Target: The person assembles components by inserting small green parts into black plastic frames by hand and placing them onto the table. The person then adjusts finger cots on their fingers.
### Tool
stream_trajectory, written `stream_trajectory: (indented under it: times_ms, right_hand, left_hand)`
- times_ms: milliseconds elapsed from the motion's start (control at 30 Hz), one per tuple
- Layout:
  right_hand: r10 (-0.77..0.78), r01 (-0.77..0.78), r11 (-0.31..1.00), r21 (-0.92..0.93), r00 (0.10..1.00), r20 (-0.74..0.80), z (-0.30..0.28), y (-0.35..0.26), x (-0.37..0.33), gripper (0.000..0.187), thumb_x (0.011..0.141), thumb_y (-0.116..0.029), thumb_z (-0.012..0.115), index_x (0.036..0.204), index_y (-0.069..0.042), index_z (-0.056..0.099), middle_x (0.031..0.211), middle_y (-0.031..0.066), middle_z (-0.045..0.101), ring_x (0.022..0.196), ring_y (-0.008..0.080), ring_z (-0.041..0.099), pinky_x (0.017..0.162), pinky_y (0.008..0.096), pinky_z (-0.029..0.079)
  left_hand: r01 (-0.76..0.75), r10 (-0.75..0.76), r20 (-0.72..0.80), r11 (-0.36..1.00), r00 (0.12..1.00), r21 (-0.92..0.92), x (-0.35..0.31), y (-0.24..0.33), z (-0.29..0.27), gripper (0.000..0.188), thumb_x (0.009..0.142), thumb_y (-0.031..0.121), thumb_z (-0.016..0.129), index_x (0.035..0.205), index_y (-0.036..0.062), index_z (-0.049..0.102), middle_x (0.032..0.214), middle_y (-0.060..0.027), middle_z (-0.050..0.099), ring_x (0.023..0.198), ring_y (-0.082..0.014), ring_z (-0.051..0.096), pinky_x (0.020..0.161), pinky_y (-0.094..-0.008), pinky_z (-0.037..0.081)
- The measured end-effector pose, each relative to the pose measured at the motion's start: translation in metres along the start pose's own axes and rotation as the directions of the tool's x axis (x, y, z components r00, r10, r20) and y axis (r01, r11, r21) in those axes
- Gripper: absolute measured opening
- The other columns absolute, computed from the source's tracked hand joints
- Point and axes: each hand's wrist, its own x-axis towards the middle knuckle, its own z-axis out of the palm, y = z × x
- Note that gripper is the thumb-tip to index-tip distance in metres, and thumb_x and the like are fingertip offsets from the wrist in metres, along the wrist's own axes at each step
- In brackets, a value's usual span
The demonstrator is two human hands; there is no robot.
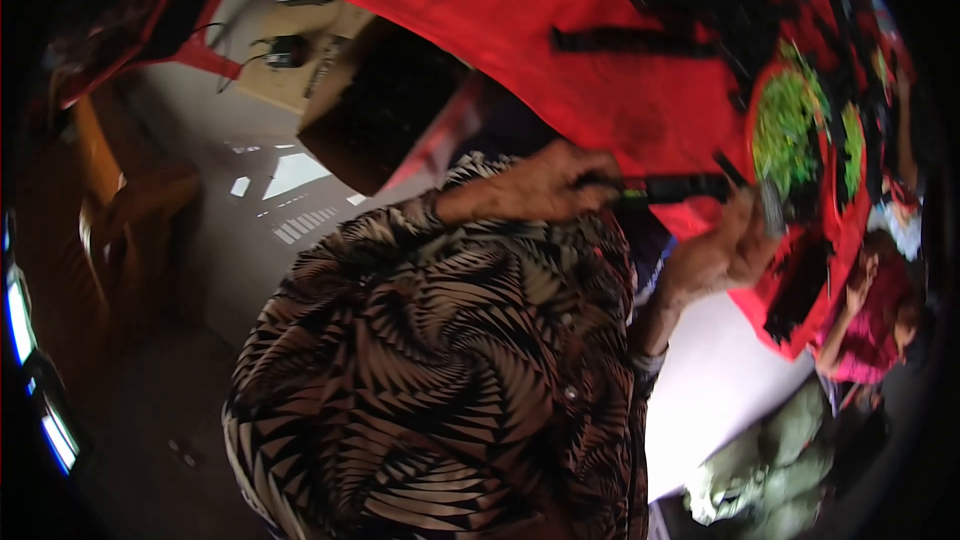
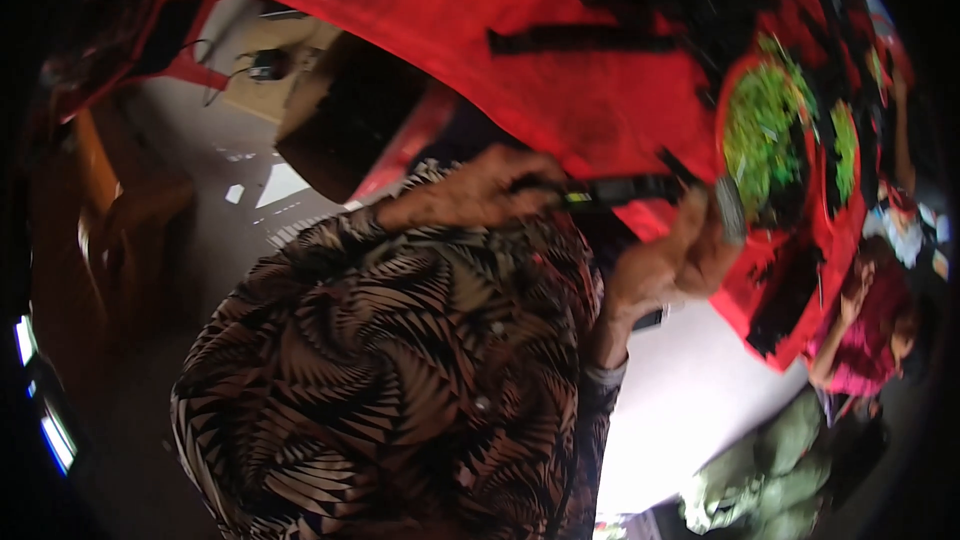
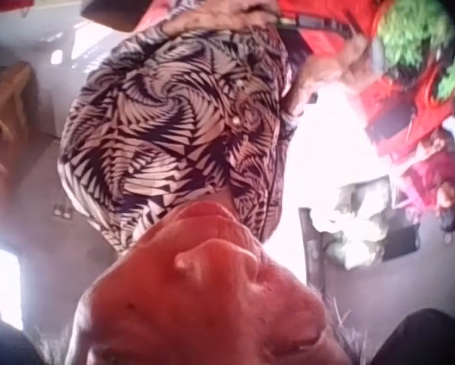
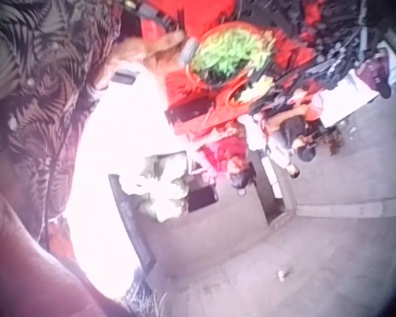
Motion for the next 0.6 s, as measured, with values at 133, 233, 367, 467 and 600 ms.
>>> stream_trajectory:
  times_ms: [133,233,367,467,600]
  right_hand:
    - [0.083,-0.085,0.996,-0.039,0.996,-0.039,0.003,-0.011,0.001,0.028,0.091,-0.007,0.062,0.111,0.013,0.058,0.109,0.0198,0.065,0.100,0.0242,0.061,0.091,0.0370,0.047]
    - [0.122,-0.122,0.990,-0.064,0.992,0.003,0.003,-0.016,0.001,0.028,0.092,-0.007,0.061,0.111,0.013,0.058,0.111,0.0204,0.065,0.097,0.0242,0.061,0.091,0.0358,0.047]
    - [0.012,-0.014,0.999,0.029,0.999,0.052,-0.011,0.009,0.007,0.030,0.093,-0.011,0.059,0.113,0.012,0.058,0.110,0.0192,0.064,0.096,0.0268,0.061,0.090,0.0409,0.052]
    - [0.083,-0.075,0.988,0.136,0.995,-0.050,-0.017,0.017,0.015,0.028,0.093,-0.011,0.058,0.112,0.010,0.060,0.110,0.0185,0.063,0.098,0.0287,0.061,0.090,0.0465,0.055]
    - [0.148,-0.160,0.985,-0.065,0.974,-0.170,-0.035,0.011,0.026,0.023,0.092,-0.006,0.055,0.108,0.008,0.064,0.110,0.0191,0.062,0.096,0.0277,0.063,0.091,0.0412,0.055]
  left_hand:
    - [-0.048,0.043,-0.068,0.996,0.997,-0.072,-0.003,0.009,0.005,0.024,0.088,0.013,0.065,0.106,0.0005,0.055,0.079,-0.0066,0.063,0.071,-0.0099,0.058,0.060,-0.0280,0.045]
    - [-0.066,0.064,-0.053,0.997,0.997,-0.039,-0.008,0.016,0.006,0.046,0.078,0.017,0.077,0.110,-0.0001,0.049,0.086,-0.0100,0.062,0.078,-0.0183,0.061,0.068,-0.0326,0.049]
    - [-0.136,0.142,-0.043,0.983,0.989,0.126,-0.008,0.018,0.006,0.058,0.071,0.014,0.080,0.114,-0.0002,0.042,0.097,-0.0153,0.057,0.091,-0.0287,0.060,0.077,-0.0389,0.049]
    - [-0.124,0.152,-0.172,0.978,0.973,0.165,-0.014,0.016,-0.009,0.042,0.076,0.005,0.072,0.108,0.0045,0.045,0.089,-0.0120,0.053,0.080,-0.0221,0.057,0.068,-0.0358,0.045]
    - [-0.164,0.416,-0.598,0.888,0.685,0.430,-0.019,0.053,-0.094,0.034,0.073,0.006,0.077,0.100,0.0013,0.057,0.085,-0.0107,0.058,0.080,-0.0201,0.058,0.070,-0.0330,0.047]
